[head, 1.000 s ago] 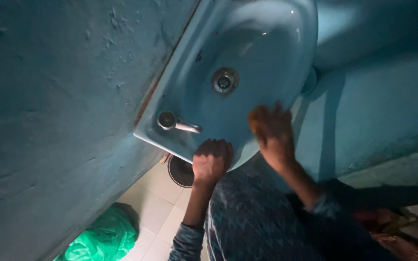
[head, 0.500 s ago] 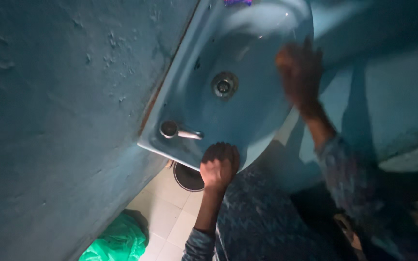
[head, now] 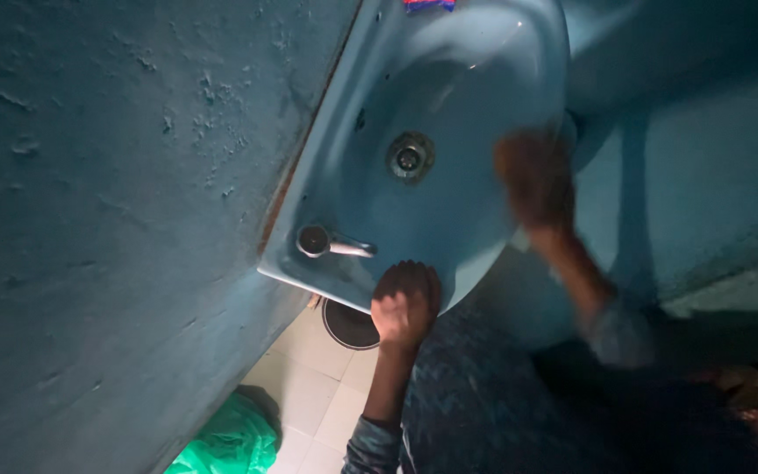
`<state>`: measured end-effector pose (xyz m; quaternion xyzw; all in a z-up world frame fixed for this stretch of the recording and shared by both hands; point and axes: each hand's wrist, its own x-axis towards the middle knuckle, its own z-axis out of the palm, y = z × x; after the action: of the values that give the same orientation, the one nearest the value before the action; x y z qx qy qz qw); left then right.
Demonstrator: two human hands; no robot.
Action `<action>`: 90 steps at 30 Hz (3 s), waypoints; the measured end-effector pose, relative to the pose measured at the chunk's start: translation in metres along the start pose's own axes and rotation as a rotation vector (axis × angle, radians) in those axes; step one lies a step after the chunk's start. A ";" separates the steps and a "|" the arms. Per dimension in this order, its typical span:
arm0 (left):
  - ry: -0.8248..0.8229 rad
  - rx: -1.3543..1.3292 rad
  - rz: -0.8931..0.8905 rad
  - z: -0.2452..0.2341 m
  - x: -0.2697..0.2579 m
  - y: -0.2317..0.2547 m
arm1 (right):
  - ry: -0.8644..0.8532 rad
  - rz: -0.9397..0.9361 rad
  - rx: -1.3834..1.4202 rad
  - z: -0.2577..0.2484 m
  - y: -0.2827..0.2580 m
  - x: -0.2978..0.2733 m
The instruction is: The person wipes the interior and rim of a blue bathroom sink with a sponge, moving it across the surface and around the faucet.
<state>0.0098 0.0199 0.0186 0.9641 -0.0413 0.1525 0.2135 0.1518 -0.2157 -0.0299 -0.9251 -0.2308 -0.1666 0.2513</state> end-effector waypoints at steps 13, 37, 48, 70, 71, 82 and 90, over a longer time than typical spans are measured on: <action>-0.013 -0.053 -0.018 0.005 -0.002 -0.002 | -0.228 -0.043 -0.119 -0.011 -0.034 0.031; -0.013 -0.034 0.006 0.000 0.004 0.001 | 0.129 0.002 -0.071 0.036 0.119 0.109; -0.019 -0.029 -0.012 -0.001 0.008 0.003 | -0.341 0.098 -0.571 -0.016 -0.067 0.002; -0.019 -0.026 -0.052 0.009 -0.007 -0.003 | -0.300 0.039 -0.593 0.014 0.035 0.080; -0.054 -0.003 -0.067 0.013 -0.010 -0.005 | -0.465 0.050 -0.678 0.018 0.020 0.064; -0.032 -0.058 -0.016 0.018 -0.016 -0.012 | -0.609 -0.048 -0.116 0.036 -0.067 0.015; 0.010 -0.075 -0.075 -0.005 0.004 0.001 | -0.224 -0.217 -0.412 0.045 0.007 0.099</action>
<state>0.0121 0.0216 0.0248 0.9554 -0.0097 0.1477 0.2554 0.2470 -0.1627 -0.0271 -0.9393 -0.3163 -0.1328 0.0113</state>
